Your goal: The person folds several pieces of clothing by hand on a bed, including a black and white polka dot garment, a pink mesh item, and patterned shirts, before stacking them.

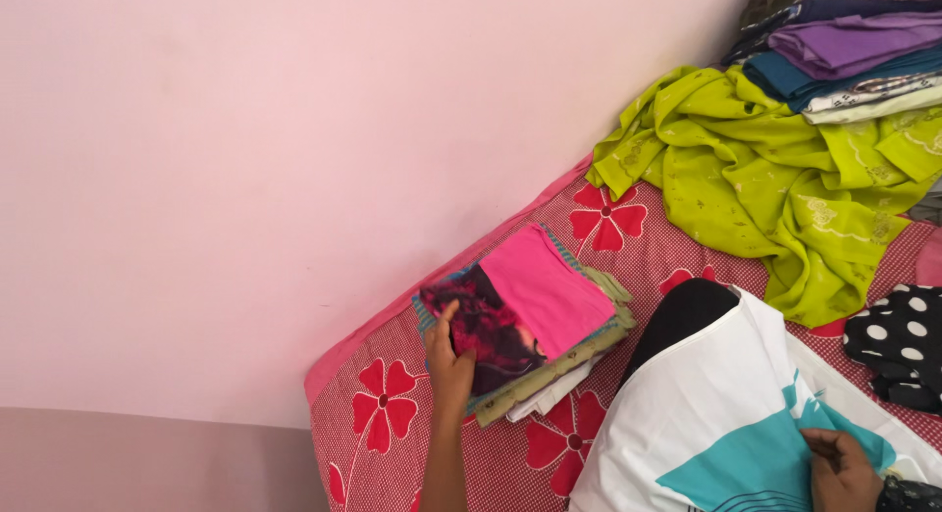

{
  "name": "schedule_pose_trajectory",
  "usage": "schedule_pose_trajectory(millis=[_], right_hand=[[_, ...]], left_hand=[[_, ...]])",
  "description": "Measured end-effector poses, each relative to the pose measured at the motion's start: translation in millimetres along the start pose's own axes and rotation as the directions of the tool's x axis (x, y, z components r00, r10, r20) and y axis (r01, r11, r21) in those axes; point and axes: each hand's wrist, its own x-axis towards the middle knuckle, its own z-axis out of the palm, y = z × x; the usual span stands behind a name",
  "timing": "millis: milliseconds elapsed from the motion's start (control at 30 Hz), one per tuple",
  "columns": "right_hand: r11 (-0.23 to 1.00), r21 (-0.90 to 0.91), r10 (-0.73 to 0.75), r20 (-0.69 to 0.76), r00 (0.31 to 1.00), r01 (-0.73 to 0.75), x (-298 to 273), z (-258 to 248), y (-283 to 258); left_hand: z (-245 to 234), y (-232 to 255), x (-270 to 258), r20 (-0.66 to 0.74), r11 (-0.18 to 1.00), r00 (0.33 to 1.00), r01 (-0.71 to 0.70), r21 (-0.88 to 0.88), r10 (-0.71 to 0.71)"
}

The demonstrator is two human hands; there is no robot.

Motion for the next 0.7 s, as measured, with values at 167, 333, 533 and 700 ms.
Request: schedule_pose_trajectory(millis=[167,333,533,700], right_hand=[[0.997,0.028,-0.078,-0.025,0.997,0.079,-2,2,3],[0.987,0.084,-0.129,-0.057,0.990,0.134,-19,3,7],[0.990,-0.083,-0.127,-0.111,0.986,0.118,-30,10,-8],[0.981,-0.132,-0.171,-0.266,0.949,0.140,-72,-11,-1]], left_hand=[[-26,-48,15,-0.131,0.971,0.989,-0.041,0.237,0.073],[5,42,34,-0.033,0.914,0.997,0.045,-0.404,-0.064],[161,152,-70,0.683,0.795,0.664,0.216,-0.566,0.305],[265,149,-181,0.865,0.836,0.119,0.223,-0.501,0.487]])
